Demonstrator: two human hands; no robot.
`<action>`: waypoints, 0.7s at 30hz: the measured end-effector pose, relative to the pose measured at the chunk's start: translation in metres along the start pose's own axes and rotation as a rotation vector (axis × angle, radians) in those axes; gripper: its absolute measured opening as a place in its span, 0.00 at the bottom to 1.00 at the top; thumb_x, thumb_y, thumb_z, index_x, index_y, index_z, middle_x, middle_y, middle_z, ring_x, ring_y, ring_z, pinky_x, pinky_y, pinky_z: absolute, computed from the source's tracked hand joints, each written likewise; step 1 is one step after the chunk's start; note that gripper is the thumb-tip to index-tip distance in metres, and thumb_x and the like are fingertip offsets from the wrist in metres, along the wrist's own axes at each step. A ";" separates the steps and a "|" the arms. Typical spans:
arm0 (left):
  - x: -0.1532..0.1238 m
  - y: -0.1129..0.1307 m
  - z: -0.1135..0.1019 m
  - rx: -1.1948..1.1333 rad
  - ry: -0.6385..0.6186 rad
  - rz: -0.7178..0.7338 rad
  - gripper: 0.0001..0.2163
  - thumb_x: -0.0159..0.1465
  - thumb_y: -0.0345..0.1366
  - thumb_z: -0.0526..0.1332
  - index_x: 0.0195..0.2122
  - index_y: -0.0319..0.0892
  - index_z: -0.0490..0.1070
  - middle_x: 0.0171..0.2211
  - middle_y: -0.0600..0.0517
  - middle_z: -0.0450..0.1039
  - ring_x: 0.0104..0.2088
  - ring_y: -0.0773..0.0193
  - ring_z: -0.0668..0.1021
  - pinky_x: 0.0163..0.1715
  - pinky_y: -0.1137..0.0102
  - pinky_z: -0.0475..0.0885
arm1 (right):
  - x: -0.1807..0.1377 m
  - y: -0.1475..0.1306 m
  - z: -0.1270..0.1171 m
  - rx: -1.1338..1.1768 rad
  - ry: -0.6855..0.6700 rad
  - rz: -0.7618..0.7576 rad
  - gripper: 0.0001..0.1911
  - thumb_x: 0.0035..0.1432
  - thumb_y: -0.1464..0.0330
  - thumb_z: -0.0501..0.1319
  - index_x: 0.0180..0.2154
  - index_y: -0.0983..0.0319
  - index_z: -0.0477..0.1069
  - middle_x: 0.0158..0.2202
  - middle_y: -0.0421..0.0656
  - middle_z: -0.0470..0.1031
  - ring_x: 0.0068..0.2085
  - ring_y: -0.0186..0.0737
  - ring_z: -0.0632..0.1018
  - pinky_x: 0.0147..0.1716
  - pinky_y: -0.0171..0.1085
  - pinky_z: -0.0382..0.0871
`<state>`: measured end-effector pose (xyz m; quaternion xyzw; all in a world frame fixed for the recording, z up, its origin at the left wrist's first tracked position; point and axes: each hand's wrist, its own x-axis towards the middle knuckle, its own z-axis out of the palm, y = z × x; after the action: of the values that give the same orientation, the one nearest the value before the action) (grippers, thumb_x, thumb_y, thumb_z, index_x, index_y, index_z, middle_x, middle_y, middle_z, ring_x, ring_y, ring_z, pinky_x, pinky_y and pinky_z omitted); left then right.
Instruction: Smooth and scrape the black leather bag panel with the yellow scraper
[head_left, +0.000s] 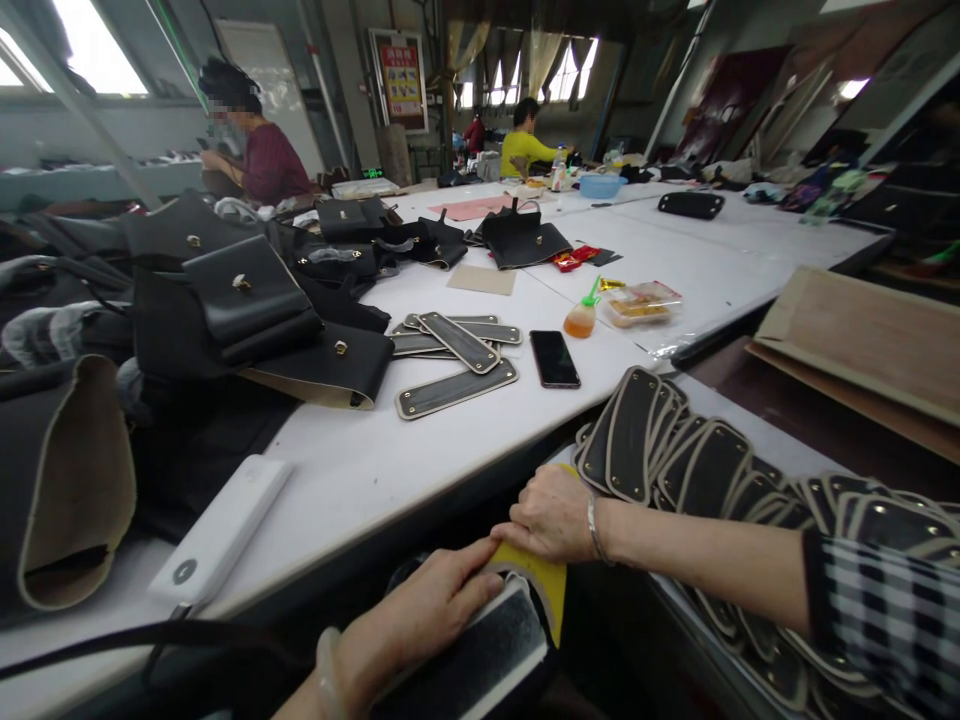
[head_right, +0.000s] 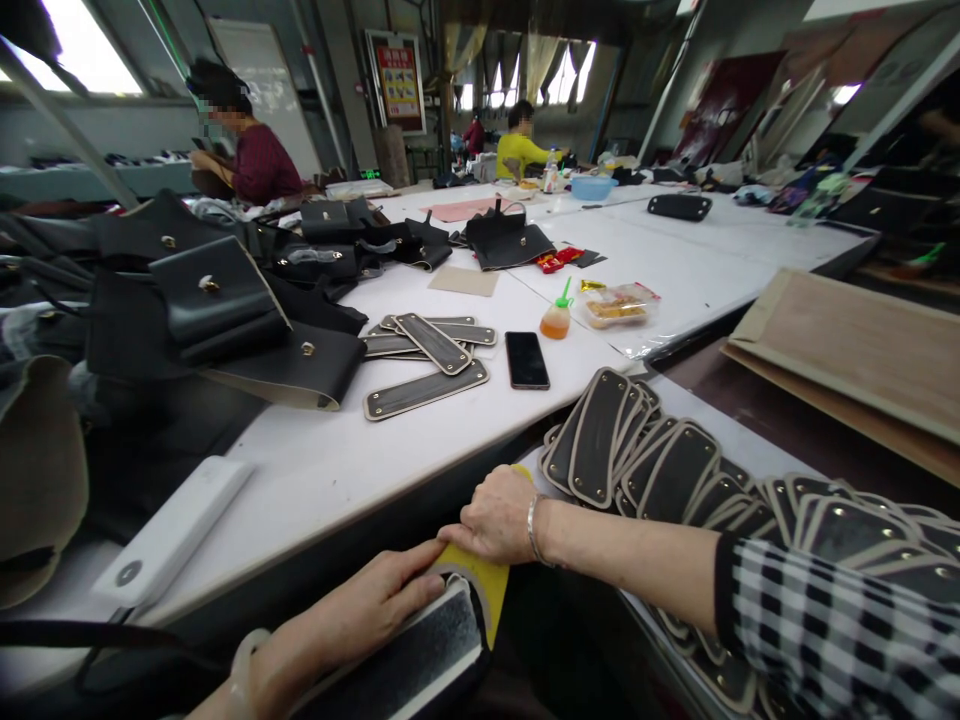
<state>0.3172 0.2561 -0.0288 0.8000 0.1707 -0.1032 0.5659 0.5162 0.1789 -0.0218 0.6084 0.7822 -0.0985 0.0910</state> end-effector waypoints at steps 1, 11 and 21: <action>0.000 0.000 0.000 0.001 -0.001 0.008 0.15 0.70 0.44 0.51 0.52 0.48 0.71 0.43 0.53 0.77 0.40 0.60 0.78 0.42 0.71 0.67 | -0.001 -0.002 0.000 0.001 -0.008 0.012 0.31 0.70 0.56 0.45 0.29 0.65 0.80 0.28 0.52 0.81 0.30 0.49 0.81 0.27 0.40 0.60; -0.001 -0.003 0.006 0.119 0.048 0.029 0.14 0.70 0.43 0.49 0.48 0.47 0.71 0.35 0.53 0.77 0.34 0.60 0.78 0.35 0.72 0.66 | -0.005 -0.014 -0.006 -0.002 -0.097 0.105 0.31 0.71 0.57 0.44 0.32 0.64 0.81 0.30 0.52 0.81 0.34 0.52 0.82 0.30 0.40 0.65; -0.002 -0.003 0.009 0.180 0.101 0.084 0.13 0.70 0.42 0.49 0.43 0.46 0.72 0.35 0.52 0.78 0.32 0.61 0.77 0.34 0.72 0.65 | -0.008 -0.020 -0.004 0.009 -0.126 0.141 0.33 0.71 0.57 0.41 0.32 0.63 0.81 0.31 0.53 0.81 0.34 0.53 0.82 0.29 0.41 0.65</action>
<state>0.3145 0.2487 -0.0334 0.8583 0.1553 -0.0537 0.4862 0.4987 0.1679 -0.0146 0.6550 0.7297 -0.1333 0.1441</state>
